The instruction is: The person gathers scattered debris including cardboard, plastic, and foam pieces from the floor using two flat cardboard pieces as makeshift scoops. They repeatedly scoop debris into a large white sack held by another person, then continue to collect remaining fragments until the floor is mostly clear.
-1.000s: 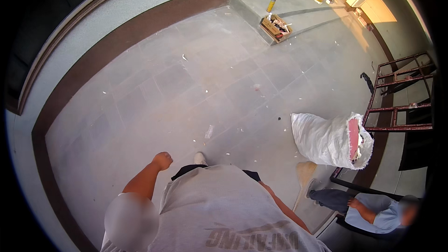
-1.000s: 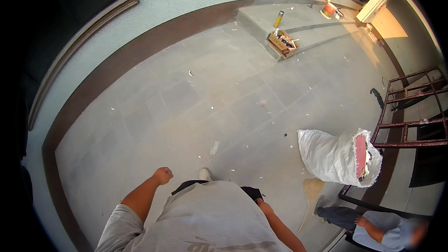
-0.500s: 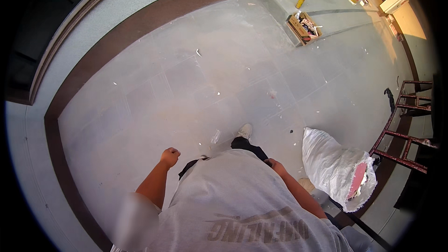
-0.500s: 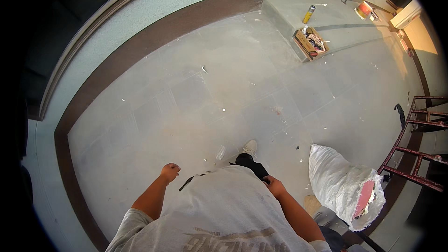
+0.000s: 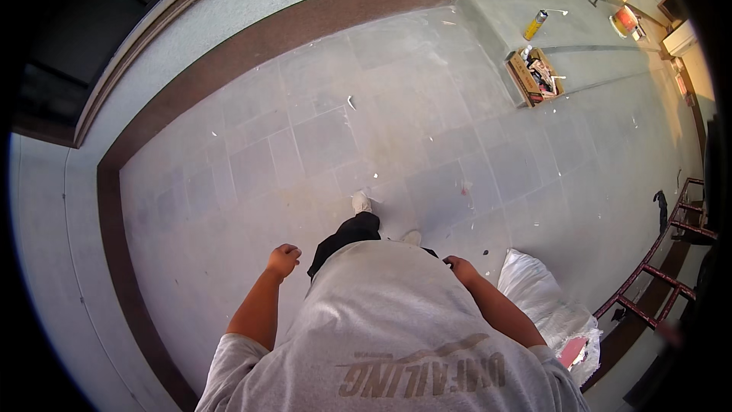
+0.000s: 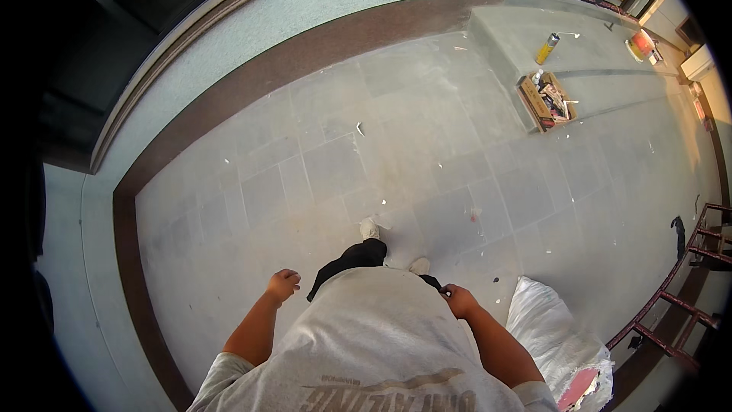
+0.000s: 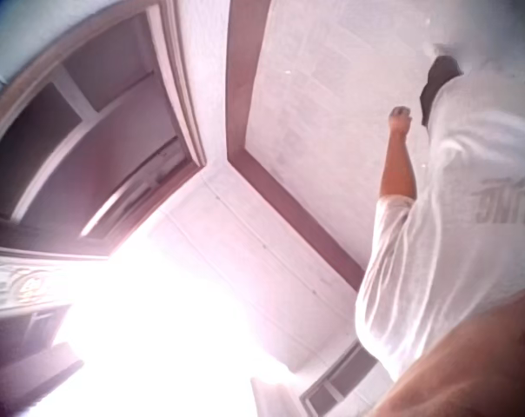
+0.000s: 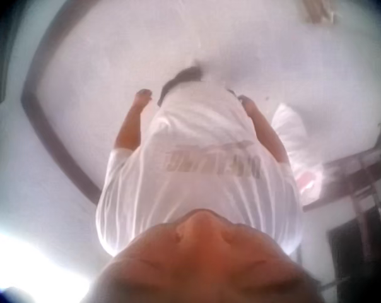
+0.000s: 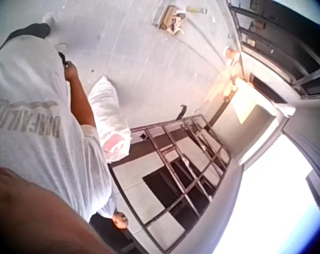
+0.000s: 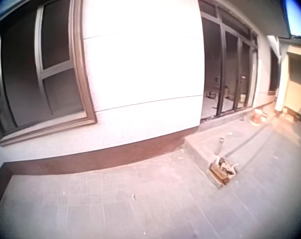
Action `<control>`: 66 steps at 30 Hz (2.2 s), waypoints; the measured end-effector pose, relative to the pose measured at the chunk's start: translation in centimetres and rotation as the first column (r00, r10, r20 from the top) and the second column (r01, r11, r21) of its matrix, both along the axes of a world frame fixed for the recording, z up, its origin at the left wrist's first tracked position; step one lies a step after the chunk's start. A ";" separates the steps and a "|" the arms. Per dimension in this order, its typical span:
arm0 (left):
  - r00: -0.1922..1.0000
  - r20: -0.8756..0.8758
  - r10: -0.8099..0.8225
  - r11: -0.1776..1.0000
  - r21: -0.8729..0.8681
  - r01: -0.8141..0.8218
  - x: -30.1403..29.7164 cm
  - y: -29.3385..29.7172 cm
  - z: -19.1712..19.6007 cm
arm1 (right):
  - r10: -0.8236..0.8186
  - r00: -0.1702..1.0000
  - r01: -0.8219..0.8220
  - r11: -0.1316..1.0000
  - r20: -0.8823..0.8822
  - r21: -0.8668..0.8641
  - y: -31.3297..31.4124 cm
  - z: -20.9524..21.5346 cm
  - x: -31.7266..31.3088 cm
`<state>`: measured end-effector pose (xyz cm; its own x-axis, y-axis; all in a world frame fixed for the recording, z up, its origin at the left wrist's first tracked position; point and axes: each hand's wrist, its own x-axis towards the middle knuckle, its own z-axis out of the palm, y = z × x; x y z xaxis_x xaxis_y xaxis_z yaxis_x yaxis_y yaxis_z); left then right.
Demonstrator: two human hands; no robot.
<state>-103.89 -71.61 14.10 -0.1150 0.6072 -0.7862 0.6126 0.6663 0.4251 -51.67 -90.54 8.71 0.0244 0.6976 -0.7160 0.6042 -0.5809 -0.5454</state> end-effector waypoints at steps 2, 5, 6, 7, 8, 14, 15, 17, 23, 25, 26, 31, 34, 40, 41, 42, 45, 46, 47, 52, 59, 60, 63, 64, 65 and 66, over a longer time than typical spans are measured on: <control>0.999 0.033 0.020 0.999 0.029 -0.021 0.8 2.2 -0.8 | -0.006 1.000 0.006 1.000 0.000 0.005 1.8 -0.7 1.1; 1.000 0.014 -0.002 1.000 -0.009 0.002 1.4 4.8 -2.6 | -0.075 0.997 0.075 0.997 -0.021 -0.026 5.3 -0.6 2.0; 1.000 0.012 0.014 0.999 -0.051 -0.013 1.7 6.1 -3.1 | -0.105 0.994 0.104 0.994 -0.019 -0.044 6.2 -0.7 2.3; 1.000 0.009 0.027 0.995 -0.093 -0.026 2.1 7.5 -3.6 | -0.137 0.990 0.136 0.989 -0.018 -0.063 7.2 -0.8 2.6; 0.999 0.004 0.038 0.990 -0.137 -0.037 2.3 9.3 -4.4 | -0.159 0.987 0.159 0.985 0.000 -0.067 7.9 -1.1 2.8; 0.990 0.004 -0.143 0.989 -0.027 0.143 2.9 29.2 -10.3 | -0.364 0.931 0.364 0.925 0.027 -0.106 12.5 -2.7 -0.3; 0.985 0.005 -0.171 0.985 0.000 0.171 4.1 33.8 -10.6 | -0.433 0.901 0.434 0.894 0.037 -0.112 13.7 -2.6 -1.6; 0.953 -0.019 -0.302 0.953 0.014 0.302 6.2 42.1 -12.1 | -0.517 0.842 0.537 0.832 0.154 -0.138 17.9 -2.6 -4.7; 0.756 -0.100 -0.647 0.754 0.059 0.654 14.7 61.4 -25.6 | -0.374 0.832 0.471 0.867 0.410 -0.165 27.1 -6.9 -17.4; 0.732 -0.124 -0.670 0.729 0.082 0.680 16.5 65.3 -31.9 | -0.431 0.856 0.495 0.842 0.288 -0.213 29.1 -9.7 -20.0; 0.732 -0.135 -0.668 0.728 0.087 0.680 17.4 66.7 -35.2 | -0.428 0.848 0.514 0.808 0.314 -0.287 29.3 -10.9 -21.4; 0.690 -0.228 -0.688 0.689 0.096 0.719 22.9 71.9 -53.4 | -0.434 0.767 0.566 0.804 0.472 -0.180 29.5 -17.0 -25.6; 0.506 -0.439 -0.743 0.520 0.098 0.849 22.3 74.9 -60.8 | -0.438 0.747 0.590 0.784 0.500 -0.195 28.7 -18.1 -24.3; -0.031 -0.587 -0.809 0.004 -0.058 0.998 26.0 75.8 -72.8 | -0.443 0.701 0.641 0.736 0.559 -0.219 28.7 -16.3 -21.3; -0.098 -0.596 -0.797 -0.062 -0.080 0.995 25.7 76.2 -73.8 | -0.463 0.687 0.670 0.702 0.560 -0.242 28.8 -16.7 -20.8; -0.138 -0.611 -0.779 -0.108 -0.087 0.990 25.9 76.3 -74.1 | -0.482 0.677 0.684 0.691 0.556 -0.234 28.7 -16.9 -20.4; -0.135 -0.629 -0.765 -0.127 -0.059 0.990 26.3 75.8 -73.9 | -0.519 0.656 0.714 0.663 0.548 -0.225 28.1 -16.7 -19.6; -0.119 -0.629 -0.768 -0.107 -0.057 0.993 26.2 75.5 -73.7 | -0.523 0.656 0.717 0.658 0.543 -0.232 27.7 -16.7 -19.4; -0.101 -0.630 -0.770 -0.086 -0.054 0.995 25.9 75.2 -73.5 | -0.528 0.656 0.719 0.654 0.539 -0.236 27.5 -16.6 -19.2; 0.522 -0.605 -0.601 0.639 0.029 0.769 23.6 73.8 -74.7 | -0.514 0.674 0.684 0.706 0.531 -0.184 24.9 -16.8 -18.8; 0.923 -0.328 -0.202 0.979 -0.039 0.200 26.7 70.7 -77.6 | -0.620 0.572 0.789 0.595 0.538 -0.153 25.0 -16.4 -19.1; 0.927 -0.342 -0.153 0.988 -0.032 0.151 26.2 70.8 -77.9 | -0.611 0.570 0.789 0.593 0.550 -0.158 24.9 -16.9 -18.8; 0.850 -0.393 -0.352 0.923 0.006 0.385 19.7 73.3 -83.8 | -0.604 0.621 0.752 0.638 0.499 -0.163 23.5 -17.3 -18.0; 0.816 -0.369 -0.444 0.870 0.038 0.491 20.1 72.4 -84.6 | -0.603 0.616 0.750 0.646 0.507 -0.143 23.9 -17.4 -18.3; 0.774 -0.357 -0.523 0.808 0.081 0.583 20.1 71.8 -84.8 | -0.597 0.614 0.745 0.655 0.516 -0.127 24.6 -17.6 -18.1; 0.766 -0.298 -0.569 0.766 0.146 0.626 22.5 68.1 -81.5 | -0.575 0.607 0.740 0.661 0.548 -0.126 25.2 -16.8 -18.3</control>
<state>-81.42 -3.49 -67.43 0.1779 0.7652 -0.6188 0.9482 0.0348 0.3157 -70.00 -65.34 -8.10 0.7382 0.1021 -0.6668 0.0951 -0.9944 -0.0469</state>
